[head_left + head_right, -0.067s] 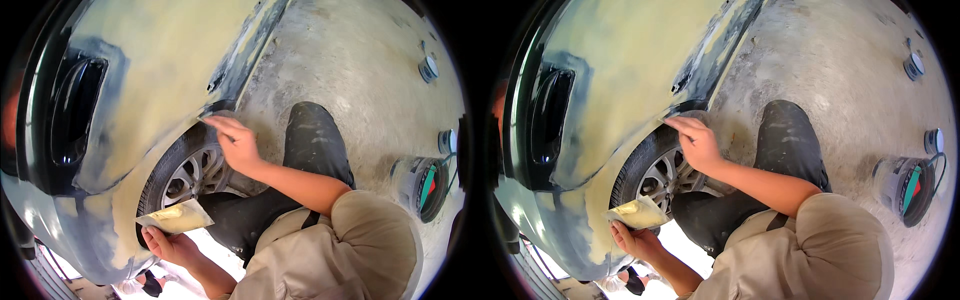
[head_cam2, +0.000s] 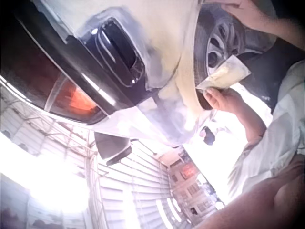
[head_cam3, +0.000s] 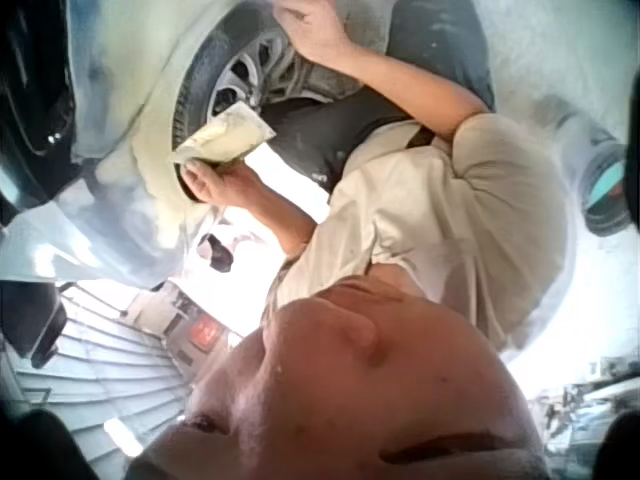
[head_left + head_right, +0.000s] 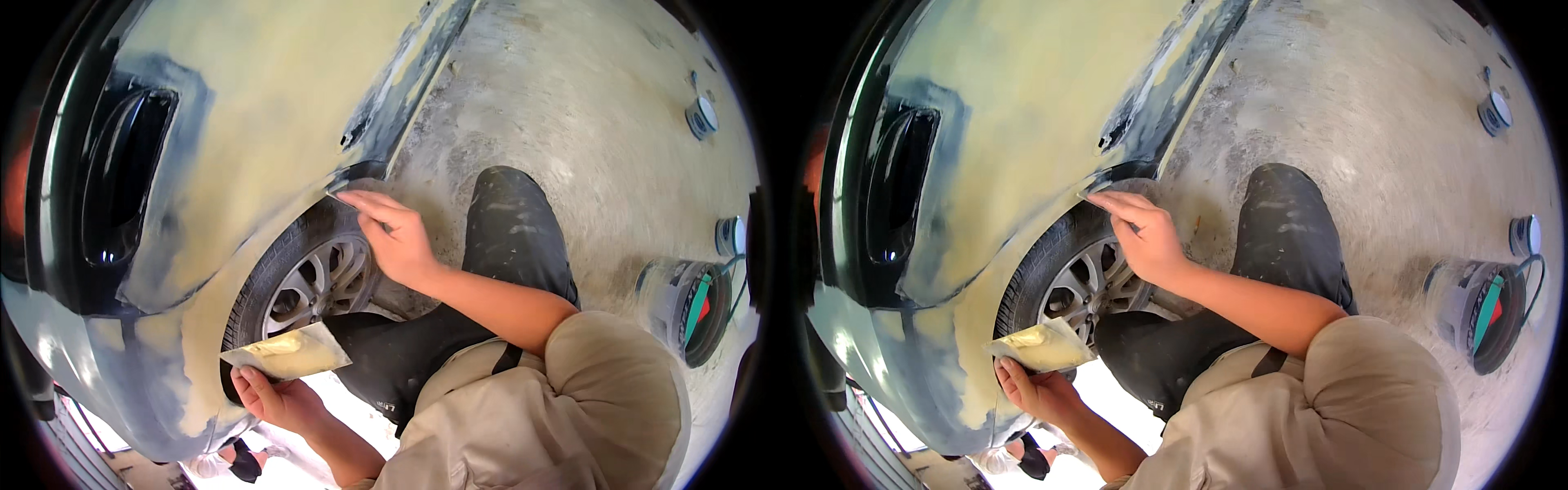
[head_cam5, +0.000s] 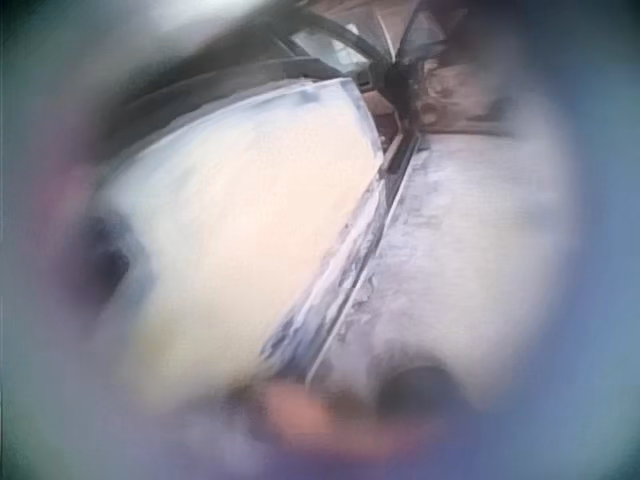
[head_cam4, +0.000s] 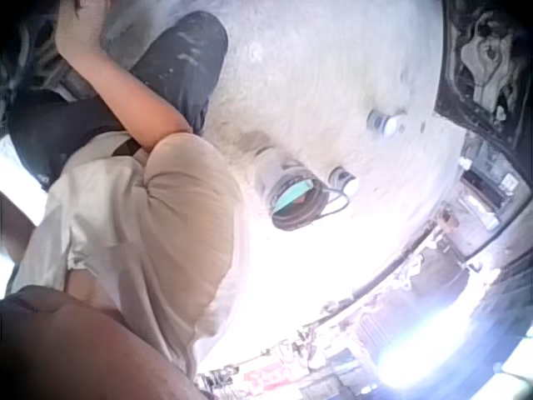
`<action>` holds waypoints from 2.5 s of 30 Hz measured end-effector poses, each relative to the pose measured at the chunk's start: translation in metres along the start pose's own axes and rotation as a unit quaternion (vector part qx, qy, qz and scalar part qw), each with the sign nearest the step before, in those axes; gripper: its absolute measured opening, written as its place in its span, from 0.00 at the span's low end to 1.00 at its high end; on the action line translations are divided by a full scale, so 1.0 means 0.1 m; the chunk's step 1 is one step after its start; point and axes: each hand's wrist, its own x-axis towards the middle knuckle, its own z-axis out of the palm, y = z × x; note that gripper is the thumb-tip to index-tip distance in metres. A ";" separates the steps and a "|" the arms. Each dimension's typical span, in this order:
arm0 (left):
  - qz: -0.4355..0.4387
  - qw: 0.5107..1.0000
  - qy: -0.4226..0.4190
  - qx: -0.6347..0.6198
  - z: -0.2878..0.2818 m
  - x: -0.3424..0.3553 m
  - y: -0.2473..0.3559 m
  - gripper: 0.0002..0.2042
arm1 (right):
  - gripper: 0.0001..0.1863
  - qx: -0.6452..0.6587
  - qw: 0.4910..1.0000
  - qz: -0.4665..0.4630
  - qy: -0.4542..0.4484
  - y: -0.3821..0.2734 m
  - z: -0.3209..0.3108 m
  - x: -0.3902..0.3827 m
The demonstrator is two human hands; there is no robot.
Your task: The person applies a beige body filler to the side panel of a black car using a metal spreader. They repeatedly scoop filler from a putty knife and spread it across the panel, smoothing the surface to cover the area.
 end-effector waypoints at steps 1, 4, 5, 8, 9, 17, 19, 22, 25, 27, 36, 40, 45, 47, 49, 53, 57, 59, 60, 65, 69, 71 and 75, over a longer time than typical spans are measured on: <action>-0.005 1.000 -0.022 0.000 -0.04 -0.01 -0.03 0.11 | 0.18 0.037 0.998 0.027 -0.033 -0.14 -0.06 -0.01; -0.064 0.997 -0.039 0.016 -0.03 -0.08 -0.14 0.09 | 0.18 0.195 0.936 0.179 -0.232 -0.70 -0.27 -0.06; -0.066 0.995 -0.072 0.022 0.00 -0.11 -0.18 0.09 | 0.18 0.223 0.898 0.225 -0.305 -0.86 -0.32 -0.08; -0.037 0.999 -0.029 0.017 0.17 -0.17 -0.18 0.07 | 0.19 0.200 0.892 0.103 -0.391 -0.92 -0.30 -0.15; -0.022 0.999 -0.020 0.015 0.17 -0.16 -0.17 0.07 | 0.20 0.167 0.894 0.084 -0.407 -0.90 -0.32 -0.15; 0.024 0.999 0.045 -0.003 0.02 -0.10 -0.08 0.08 | 0.12 -0.146 0.945 0.161 -0.243 -0.45 -0.77 -0.12; 0.068 0.997 0.046 -0.002 0.00 -0.08 -0.06 0.08 | 0.17 -0.028 0.961 0.274 0.000 -0.25 -0.97 -0.10; 0.102 0.991 0.084 0.009 -0.06 -0.10 -0.04 0.08 | 0.17 0.182 0.909 0.326 0.184 -0.15 -1.10 0.03; 0.121 0.987 0.108 0.016 -0.05 -0.12 -0.02 0.08 | 0.18 0.234 0.909 0.310 0.153 -0.26 -1.09 0.02; 0.127 0.985 0.116 0.013 0.01 -0.13 -0.02 0.08 | 0.18 0.080 0.974 0.195 0.087 -0.51 -0.75 -0.11; 0.091 0.994 0.056 -0.033 0.26 -0.16 0.03 0.08 | 0.18 -0.300 0.885 -0.313 -0.171 -1.38 0.49 -0.17; 0.073 0.995 0.033 -0.058 0.36 -0.09 0.02 0.11 | 0.17 -0.354 0.873 -0.299 -0.149 -1.31 0.59 -0.24; 0.105 0.990 0.087 0.041 0.07 0.11 -0.35 0.15 | 0.14 -0.377 0.869 -0.255 -0.194 -1.13 0.41 -0.37; 0.186 0.971 0.148 0.040 0.17 0.24 -0.31 0.16 | 0.16 -0.288 0.934 -0.145 -0.155 -0.88 0.18 -0.38; 0.255 0.962 0.097 0.026 -0.01 0.40 -0.35 0.14 | 0.20 -0.046 0.990 0.132 0.003 -0.81 -0.07 -0.39; 0.306 0.950 0.048 -0.025 0.20 0.52 -0.22 0.11 | 0.18 0.269 0.870 0.282 0.301 -0.36 -0.71 -0.01; 0.316 0.948 -0.017 0.018 0.33 0.61 -0.16 0.10 | 0.14 0.332 0.791 0.377 0.350 0.53 -1.03 0.33; 0.304 0.950 -0.016 0.070 0.54 0.56 -0.12 0.10 | 0.15 0.373 0.760 0.409 0.341 0.93 -1.09 0.43; 0.298 0.950 -0.014 0.095 0.66 0.54 -0.10 0.10 | 0.15 0.392 0.745 0.423 0.335 1.05 -1.09 0.51; 0.291 0.947 -0.004 0.137 1.18 0.26 0.04 0.10 | 0.09 0.347 0.746 0.450 0.348 1.54 -0.79 0.69; 0.307 0.936 -0.029 0.169 1.12 0.20 0.09 0.12 | 0.10 0.343 0.750 0.452 0.339 1.39 -0.70 0.71; 0.284 0.944 -0.003 0.166 1.09 0.18 0.02 0.11 | 0.10 0.341 0.749 0.455 0.340 1.40 -0.71 0.69; 0.242 0.955 0.010 0.169 0.90 0.17 -0.08 0.11 | 0.10 0.379 0.733 0.455 0.336 1.43 -0.70 0.74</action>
